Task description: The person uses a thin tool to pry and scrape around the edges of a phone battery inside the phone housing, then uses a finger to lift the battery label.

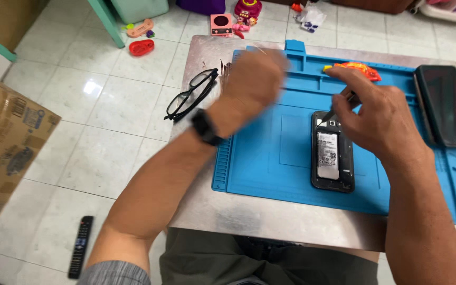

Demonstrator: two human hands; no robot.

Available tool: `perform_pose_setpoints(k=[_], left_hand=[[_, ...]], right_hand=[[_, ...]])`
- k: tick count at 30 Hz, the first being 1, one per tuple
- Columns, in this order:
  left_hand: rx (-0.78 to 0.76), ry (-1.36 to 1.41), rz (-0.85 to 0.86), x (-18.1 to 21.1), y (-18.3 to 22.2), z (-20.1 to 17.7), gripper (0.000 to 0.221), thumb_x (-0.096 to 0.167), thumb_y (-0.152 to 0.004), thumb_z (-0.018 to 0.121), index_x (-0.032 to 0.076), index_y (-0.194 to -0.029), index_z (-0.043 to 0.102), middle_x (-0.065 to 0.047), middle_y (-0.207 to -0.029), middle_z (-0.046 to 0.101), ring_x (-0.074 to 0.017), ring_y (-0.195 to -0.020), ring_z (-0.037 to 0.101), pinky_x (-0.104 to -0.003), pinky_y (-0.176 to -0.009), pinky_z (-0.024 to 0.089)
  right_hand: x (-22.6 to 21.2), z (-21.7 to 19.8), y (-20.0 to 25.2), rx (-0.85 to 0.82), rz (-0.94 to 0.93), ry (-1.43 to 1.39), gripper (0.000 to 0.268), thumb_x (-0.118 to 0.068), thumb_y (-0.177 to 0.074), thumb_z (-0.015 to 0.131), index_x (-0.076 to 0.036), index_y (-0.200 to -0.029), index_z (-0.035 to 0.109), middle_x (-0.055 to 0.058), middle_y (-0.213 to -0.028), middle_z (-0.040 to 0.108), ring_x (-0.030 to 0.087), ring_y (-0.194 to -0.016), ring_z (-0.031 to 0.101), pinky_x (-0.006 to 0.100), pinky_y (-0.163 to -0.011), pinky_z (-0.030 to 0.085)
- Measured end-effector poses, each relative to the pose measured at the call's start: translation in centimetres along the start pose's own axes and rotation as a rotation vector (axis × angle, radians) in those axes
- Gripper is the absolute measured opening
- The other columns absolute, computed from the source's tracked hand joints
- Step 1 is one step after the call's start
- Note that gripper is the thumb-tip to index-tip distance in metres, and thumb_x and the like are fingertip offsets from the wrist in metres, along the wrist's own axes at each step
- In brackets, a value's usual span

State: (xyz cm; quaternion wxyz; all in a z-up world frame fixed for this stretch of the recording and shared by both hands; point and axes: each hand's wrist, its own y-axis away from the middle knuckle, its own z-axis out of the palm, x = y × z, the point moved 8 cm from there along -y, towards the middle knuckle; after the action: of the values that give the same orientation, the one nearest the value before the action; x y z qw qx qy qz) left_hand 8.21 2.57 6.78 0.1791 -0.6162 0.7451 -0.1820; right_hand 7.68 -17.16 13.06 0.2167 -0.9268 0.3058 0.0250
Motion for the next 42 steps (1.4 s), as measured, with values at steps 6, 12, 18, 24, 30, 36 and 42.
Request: perform_pose_setpoints(k=[6,12,18,24,30,36,42], left_hand=[[-0.364,0.036,-0.652,-13.1,6.5,-4.0,0.033,0.020,-0.092,0.061,0.013,-0.122,0.073,-0.019,-0.111,0.072,-0.0454,-0.101,0.068,-0.056,-0.078,0.056],[-0.506,0.089,-0.849,-14.2,8.8,-3.1,0.033,0.032,-0.098,0.065,0.003,-0.110,0.074,-0.023,-0.110,0.073,-0.0483,-0.104,0.067,-0.056,-0.083,0.058],[-0.748,0.277,-0.914,-7.8,7.8,-9.4,0.039,0.030,-0.102,0.046,0.000,-0.112,0.067,-0.020,-0.101,0.072,-0.0353,-0.075,0.069,-0.046,-0.067,0.057],[-0.579,0.121,-0.785,-10.8,7.5,-6.2,0.037,0.028,-0.099,0.046,0.001,-0.108,0.069,-0.025,-0.099,0.073,-0.0446,-0.081,0.068,-0.052,-0.068,0.055],[-0.097,0.215,-0.363,-0.3,1.8,-6.9,0.035,0.030,-0.102,0.069,0.012,-0.132,0.076,-0.014,-0.110,0.081,-0.0352,-0.094,0.074,-0.052,-0.081,0.056],[-0.499,0.694,-0.191,9.1,-0.4,-4.9,0.034,0.023,-0.095,0.062,0.014,-0.127,0.064,-0.010,-0.127,0.074,-0.0335,-0.123,0.068,-0.049,-0.099,0.053],[-0.266,1.176,-0.156,11.1,-0.1,-3.7,0.051,0.017,-0.093,0.073,0.013,-0.140,0.054,-0.003,-0.120,0.073,-0.0182,-0.110,0.074,-0.034,-0.097,0.062]], right_hand=[[0.2,-0.5,-0.2,0.019,0.021,0.055,0.045,-0.018,-0.107,0.073,-0.013,-0.152,0.067,0.005,-0.089,0.078,0.034,-0.075,0.072,0.048,-0.066,0.054],[-0.7,-0.6,-0.3,-0.046,0.031,0.043,0.052,-0.009,-0.103,0.061,-0.013,-0.155,0.061,0.006,-0.085,0.072,0.034,-0.061,0.063,0.049,-0.056,0.050],[0.5,0.0,-0.1,-0.018,0.032,0.046,0.049,-0.019,-0.107,0.071,-0.015,-0.154,0.064,0.005,-0.085,0.076,0.037,-0.068,0.068,0.051,-0.063,0.053],[1.8,0.6,0.4,0.115,-0.029,0.165,0.042,-0.034,-0.108,0.079,-0.019,-0.145,0.070,0.005,-0.083,0.075,0.040,-0.067,0.067,0.052,-0.059,0.052],[0.2,-0.7,0.7,0.179,-0.155,0.093,0.046,-0.011,-0.094,0.069,-0.018,-0.140,0.072,0.007,-0.095,0.078,0.036,-0.062,0.066,0.048,-0.049,0.046],[-1.3,-0.4,0.5,0.028,-0.229,-0.099,0.060,0.001,-0.094,0.058,-0.011,-0.153,0.055,0.007,-0.094,0.075,0.027,-0.059,0.059,0.042,-0.047,0.038],[1.4,0.2,0.9,0.210,-0.193,0.031,0.036,-0.016,-0.108,0.068,-0.016,-0.144,0.065,0.008,-0.073,0.068,0.031,-0.051,0.055,0.045,-0.044,0.035]])
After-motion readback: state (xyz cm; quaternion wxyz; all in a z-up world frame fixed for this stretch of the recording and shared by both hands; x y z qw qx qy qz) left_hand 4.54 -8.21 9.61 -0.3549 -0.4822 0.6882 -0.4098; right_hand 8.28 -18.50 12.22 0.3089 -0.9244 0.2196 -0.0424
